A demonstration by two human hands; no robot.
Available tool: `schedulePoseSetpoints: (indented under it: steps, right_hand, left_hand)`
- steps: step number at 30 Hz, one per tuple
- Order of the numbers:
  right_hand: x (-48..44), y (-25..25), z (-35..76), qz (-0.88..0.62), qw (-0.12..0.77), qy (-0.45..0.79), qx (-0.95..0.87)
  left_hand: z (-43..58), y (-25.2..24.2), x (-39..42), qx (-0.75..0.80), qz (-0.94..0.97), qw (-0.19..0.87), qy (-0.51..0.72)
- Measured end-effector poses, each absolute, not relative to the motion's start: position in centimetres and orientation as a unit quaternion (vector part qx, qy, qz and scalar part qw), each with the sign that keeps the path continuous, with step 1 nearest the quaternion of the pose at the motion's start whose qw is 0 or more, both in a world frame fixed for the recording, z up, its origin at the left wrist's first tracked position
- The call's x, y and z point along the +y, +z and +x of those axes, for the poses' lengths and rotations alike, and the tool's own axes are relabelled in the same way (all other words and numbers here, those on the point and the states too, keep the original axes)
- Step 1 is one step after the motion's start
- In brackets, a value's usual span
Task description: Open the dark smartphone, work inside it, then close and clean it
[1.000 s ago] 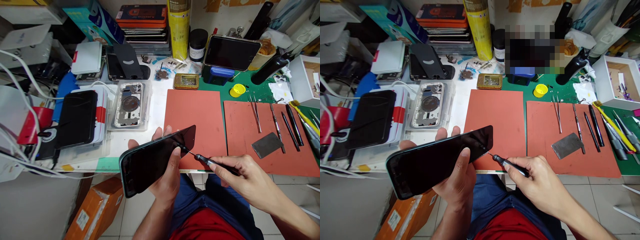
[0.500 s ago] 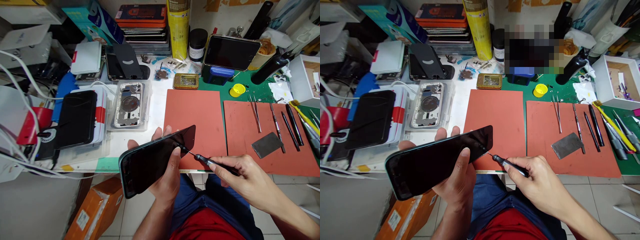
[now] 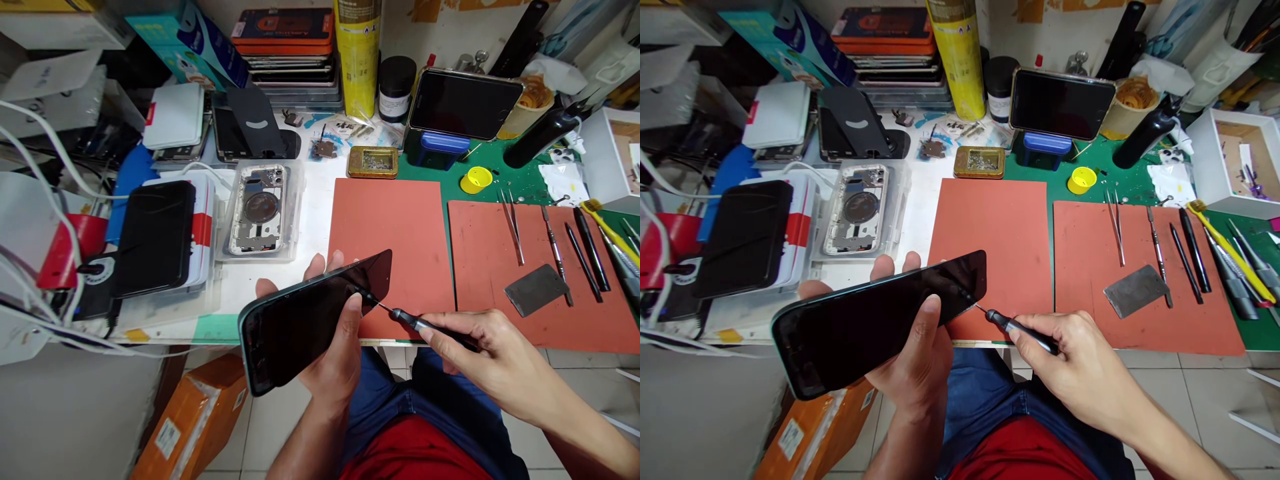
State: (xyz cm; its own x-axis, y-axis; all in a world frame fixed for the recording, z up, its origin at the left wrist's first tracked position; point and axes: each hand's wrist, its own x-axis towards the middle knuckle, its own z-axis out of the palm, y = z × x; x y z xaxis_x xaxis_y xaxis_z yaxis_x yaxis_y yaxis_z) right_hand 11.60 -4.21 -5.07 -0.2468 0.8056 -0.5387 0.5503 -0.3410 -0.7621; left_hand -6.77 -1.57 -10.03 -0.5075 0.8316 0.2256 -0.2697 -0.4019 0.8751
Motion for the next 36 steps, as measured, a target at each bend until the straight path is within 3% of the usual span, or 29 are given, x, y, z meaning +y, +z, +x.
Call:
schedulePoseSetpoints:
  steps: [36]
  right_hand:
    - [-4.23,-5.02,11.80,-0.612,0.127,0.556,-0.547]
  left_hand:
    - [-6.71,-9.97,-1.54,0.405,0.352,0.359,0.764]
